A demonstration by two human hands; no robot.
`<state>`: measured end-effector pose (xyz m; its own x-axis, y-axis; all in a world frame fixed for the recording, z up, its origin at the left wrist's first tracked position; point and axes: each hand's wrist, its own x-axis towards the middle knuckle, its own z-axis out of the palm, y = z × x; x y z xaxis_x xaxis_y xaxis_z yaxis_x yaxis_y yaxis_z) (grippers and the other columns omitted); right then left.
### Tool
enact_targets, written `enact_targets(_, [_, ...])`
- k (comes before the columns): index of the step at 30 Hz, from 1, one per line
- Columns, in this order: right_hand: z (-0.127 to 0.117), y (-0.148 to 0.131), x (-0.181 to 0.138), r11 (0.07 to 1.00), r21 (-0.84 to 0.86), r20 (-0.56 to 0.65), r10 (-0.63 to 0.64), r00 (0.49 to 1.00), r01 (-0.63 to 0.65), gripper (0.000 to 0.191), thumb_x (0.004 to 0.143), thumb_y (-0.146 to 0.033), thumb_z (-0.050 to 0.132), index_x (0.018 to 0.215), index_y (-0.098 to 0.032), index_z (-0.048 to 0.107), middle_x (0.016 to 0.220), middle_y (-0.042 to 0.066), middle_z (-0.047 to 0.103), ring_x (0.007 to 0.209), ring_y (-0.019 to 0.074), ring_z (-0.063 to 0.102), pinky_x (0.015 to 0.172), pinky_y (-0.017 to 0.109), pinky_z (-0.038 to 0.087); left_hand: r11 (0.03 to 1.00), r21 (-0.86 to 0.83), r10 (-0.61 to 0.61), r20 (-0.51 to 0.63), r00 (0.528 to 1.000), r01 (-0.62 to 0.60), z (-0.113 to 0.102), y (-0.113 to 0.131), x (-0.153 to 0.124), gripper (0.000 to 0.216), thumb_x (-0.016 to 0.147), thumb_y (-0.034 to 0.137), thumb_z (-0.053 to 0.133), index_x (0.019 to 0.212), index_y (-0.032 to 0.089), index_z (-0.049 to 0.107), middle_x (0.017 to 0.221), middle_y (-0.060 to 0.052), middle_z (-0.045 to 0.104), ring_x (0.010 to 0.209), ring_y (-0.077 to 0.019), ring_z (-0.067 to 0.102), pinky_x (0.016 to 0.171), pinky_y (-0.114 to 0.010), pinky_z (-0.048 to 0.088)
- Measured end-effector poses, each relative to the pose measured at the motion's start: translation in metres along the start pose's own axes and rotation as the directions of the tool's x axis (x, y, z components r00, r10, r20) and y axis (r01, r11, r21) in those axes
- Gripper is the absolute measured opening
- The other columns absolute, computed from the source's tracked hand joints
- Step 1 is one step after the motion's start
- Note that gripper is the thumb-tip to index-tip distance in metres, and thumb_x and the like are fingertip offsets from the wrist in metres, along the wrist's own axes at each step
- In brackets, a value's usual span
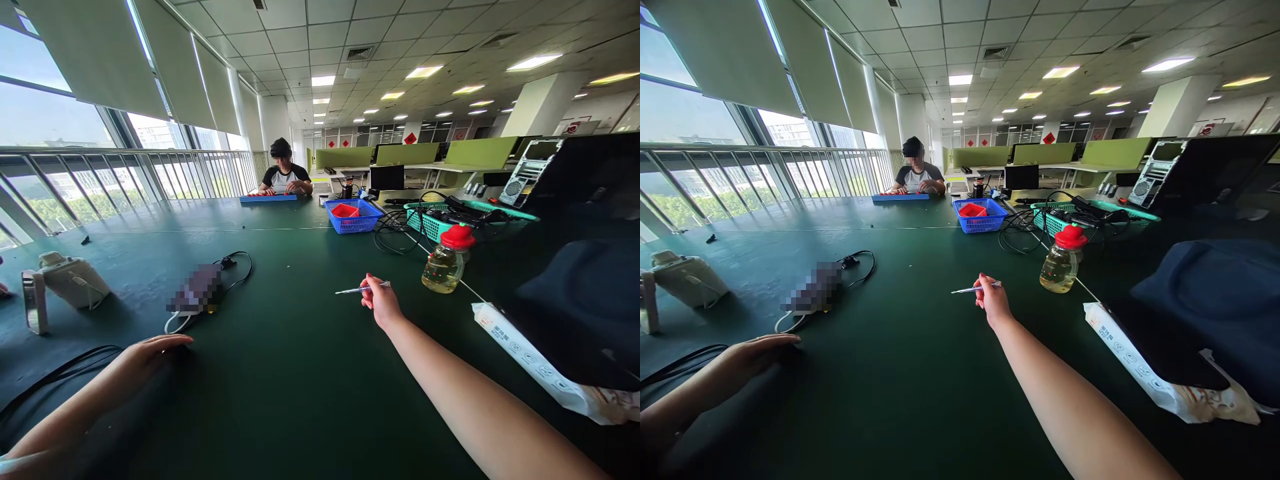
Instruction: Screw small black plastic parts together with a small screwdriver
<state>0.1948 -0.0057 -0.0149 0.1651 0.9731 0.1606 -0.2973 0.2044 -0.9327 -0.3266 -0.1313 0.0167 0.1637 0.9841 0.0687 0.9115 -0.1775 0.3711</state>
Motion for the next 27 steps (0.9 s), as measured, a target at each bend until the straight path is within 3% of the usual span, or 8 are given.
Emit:
enact_targets(3, [0.001,0.000,0.000,1.000,-0.001,0.005,-0.007,1.000,0.007,0.045,0.074,-0.061,0.071,0.060,-0.020,0.057,0.043,-0.007,0.045,0.033,0.0045,0.033,0.035,0.021,0.034,0.994,0.099,-0.035,-0.008,0.999,0.035,-0.006,0.016,-0.005,0.056,0.081,0.054,0.047,0.118,0.022,0.073,0.122,-0.008,0.072,0.108,-0.0275,0.069,0.098,-0.037,0.053])
enact_targets(6, [0.001,0.000,0.000,1.000,-0.004,0.012,-0.006,1.000,0.006,0.045,0.074,-0.060,0.071,0.060,-0.020,0.058,0.042,-0.007,0.045,0.033,0.0047,0.033,0.036,0.021,0.034,0.972,0.169,-0.159,-0.052,0.986,0.166,-0.010,0.031,-0.012,0.063,0.078,0.056,0.050,0.128,0.022,0.067,0.108,-0.007,0.077,0.088,-0.0260,0.073,0.081,-0.035,0.058])
enact_targets(9, [0.001,-0.001,-0.001,1.000,-0.006,0.012,0.004,1.000,-0.004,0.045,0.074,-0.060,0.072,0.060,-0.019,0.058,0.042,-0.007,0.045,0.033,0.0045,0.033,0.036,0.021,0.033,0.957,0.182,-0.209,-0.101,0.973,0.224,-0.011,0.037,-0.016,0.060,0.076,0.058,0.051,0.121,0.023,0.070,0.104,-0.006,0.078,0.086,-0.0263,0.073,0.077,-0.034,0.058])
enact_targets(17, [-0.001,-0.001,-0.001,1.000,-0.010,0.010,0.003,1.000,-0.003,0.043,0.074,-0.059,0.072,0.061,-0.020,0.059,0.043,-0.007,0.045,0.034,0.0049,0.034,0.036,0.021,0.034,0.996,0.046,-0.069,-0.081,0.994,0.073,-0.010,0.033,-0.016,0.055,0.073,0.072,0.055,0.091,0.026,0.078,0.122,-0.007,0.072,0.102,-0.0286,0.073,0.091,-0.035,0.058])
enact_targets(27, [0.002,-0.002,-0.002,1.000,-0.007,0.008,-0.008,1.000,0.008,0.046,0.071,-0.062,0.073,0.059,-0.020,0.059,0.042,-0.007,0.045,0.033,0.0048,0.034,0.035,0.021,0.033,0.991,0.133,0.028,-0.080,0.996,-0.017,-0.009,0.027,-0.016,0.066,0.078,0.074,0.051,0.115,0.025,0.076,0.124,-0.007,0.071,0.110,-0.0298,0.070,0.101,-0.040,0.053])
